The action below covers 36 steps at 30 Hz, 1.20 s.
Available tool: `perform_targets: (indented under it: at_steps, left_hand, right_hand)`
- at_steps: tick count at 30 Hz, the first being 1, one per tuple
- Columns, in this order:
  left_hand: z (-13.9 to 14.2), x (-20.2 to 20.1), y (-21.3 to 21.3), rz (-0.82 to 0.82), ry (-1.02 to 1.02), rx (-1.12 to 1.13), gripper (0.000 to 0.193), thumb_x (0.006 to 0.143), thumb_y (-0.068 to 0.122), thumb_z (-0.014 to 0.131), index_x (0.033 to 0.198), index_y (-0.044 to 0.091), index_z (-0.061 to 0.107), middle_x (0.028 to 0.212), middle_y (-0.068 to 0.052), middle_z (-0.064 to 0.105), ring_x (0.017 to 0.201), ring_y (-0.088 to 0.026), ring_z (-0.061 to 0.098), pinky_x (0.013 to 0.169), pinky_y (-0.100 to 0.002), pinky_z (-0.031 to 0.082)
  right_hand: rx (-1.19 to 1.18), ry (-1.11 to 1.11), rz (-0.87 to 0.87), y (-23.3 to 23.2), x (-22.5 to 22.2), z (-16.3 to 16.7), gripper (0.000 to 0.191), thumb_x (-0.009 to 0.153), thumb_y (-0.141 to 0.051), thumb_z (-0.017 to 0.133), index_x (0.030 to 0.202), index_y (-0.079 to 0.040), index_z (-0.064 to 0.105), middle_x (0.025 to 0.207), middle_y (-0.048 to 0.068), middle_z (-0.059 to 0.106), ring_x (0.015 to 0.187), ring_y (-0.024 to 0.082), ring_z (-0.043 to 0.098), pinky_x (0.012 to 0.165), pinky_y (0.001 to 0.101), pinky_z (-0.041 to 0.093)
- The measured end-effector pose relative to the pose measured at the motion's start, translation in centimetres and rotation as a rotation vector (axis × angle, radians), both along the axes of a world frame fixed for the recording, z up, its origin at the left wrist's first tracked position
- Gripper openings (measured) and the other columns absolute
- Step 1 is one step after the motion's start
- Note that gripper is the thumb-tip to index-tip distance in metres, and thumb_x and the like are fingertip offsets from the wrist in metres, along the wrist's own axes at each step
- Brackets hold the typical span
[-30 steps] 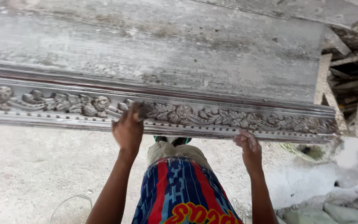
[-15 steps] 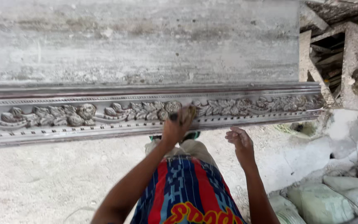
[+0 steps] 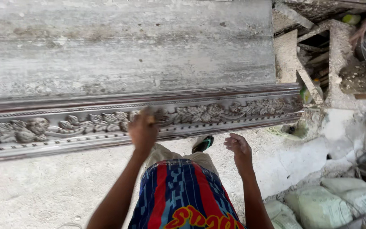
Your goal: The person cleans a long, ornate decorative moulding by first wiping the workbench with a sponge, then placing the moulding on the bench. They use a brush to sweep dust off the moulding and then apply a liquid from a bucket using the brush, working along the length of the piece.
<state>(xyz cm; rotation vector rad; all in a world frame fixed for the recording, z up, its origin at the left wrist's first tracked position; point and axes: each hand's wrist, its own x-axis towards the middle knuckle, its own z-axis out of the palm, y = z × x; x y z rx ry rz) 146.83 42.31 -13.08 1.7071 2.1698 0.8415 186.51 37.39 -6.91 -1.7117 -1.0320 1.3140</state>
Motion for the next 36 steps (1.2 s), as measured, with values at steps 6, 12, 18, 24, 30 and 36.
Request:
perform_targets:
  at_steps: [6,12,18,24,30,36]
  left_hand:
    - [-1.8,25.6,6.2,-0.135,-0.372,-0.032,0.026,0.088,0.023,0.073,0.108,0.006,0.069,0.085,-0.015,0.073,0.072,-0.03,0.07,0.068,-0.046,0.057]
    - [-1.4,14.7,4.5,0.075,0.073,0.183,0.043,0.08,0.045,0.07,0.083,0.002,0.072,0.078,-0.018,0.07,0.072,-0.037,0.068,0.064,-0.053,0.053]
    - [-1.5,7.6,1.9,0.54,0.614,0.142,0.028,0.117,0.029,0.061,0.095,0.015,0.071,0.07,-0.001,0.064,0.048,-0.004,0.048,0.038,-0.02,0.039]
    - [-2.3,27.7,7.1,0.217,-0.452,-0.059,0.034,0.106,0.035,0.054,0.098,0.005,0.069,0.075,-0.011,0.071,0.051,-0.015,0.066,0.044,-0.031,0.055]
    - [0.2,28.1,7.1,0.113,-0.353,0.012,0.027,0.1,0.028,0.064,0.086,0.005,0.069,0.062,-0.011,0.069,0.047,-0.021,0.064,0.04,-0.038,0.052]
    - [4.5,26.8,7.0,0.072,-0.114,0.177,0.021,0.104,0.025,0.056,0.097,0.008,0.066,0.063,-0.01,0.067,0.045,-0.023,0.061,0.042,-0.041,0.052]
  right_hand:
    - [0.04,0.031,0.247,6.1,5.9,-1.2,0.036,0.107,-0.028,0.052,0.129,-0.001,0.062,0.112,0.012,0.071,0.104,0.021,0.07,0.093,0.0351,0.056]
    - [0.09,-0.016,0.416,10.8,15.5,0.0,0.037,0.108,-0.027,0.05,0.13,0.001,0.06,0.111,0.012,0.072,0.105,0.02,0.069,0.095,0.0346,0.055]
    - [0.055,-0.014,0.462,13.9,21.0,0.7,0.036,0.108,-0.026,0.05,0.129,0.0,0.061,0.109,0.012,0.072,0.103,0.02,0.069,0.094,0.035,0.056]
    - [0.042,0.03,0.461,14.5,19.8,0.7,0.035,0.107,-0.026,0.05,0.13,-0.001,0.06,0.112,0.011,0.071,0.103,0.02,0.07,0.092,0.0358,0.055]
    - [0.111,0.063,0.522,12.8,18.8,-0.5,0.037,0.11,-0.028,0.052,0.132,0.0,0.059,0.111,0.014,0.071,0.101,0.022,0.066,0.094,0.0364,0.054]
    - [0.057,-0.034,0.469,11.4,18.1,0.8,0.041,0.108,-0.03,0.051,0.133,0.0,0.06,0.114,0.014,0.071,0.104,0.022,0.069,0.096,0.0375,0.056]
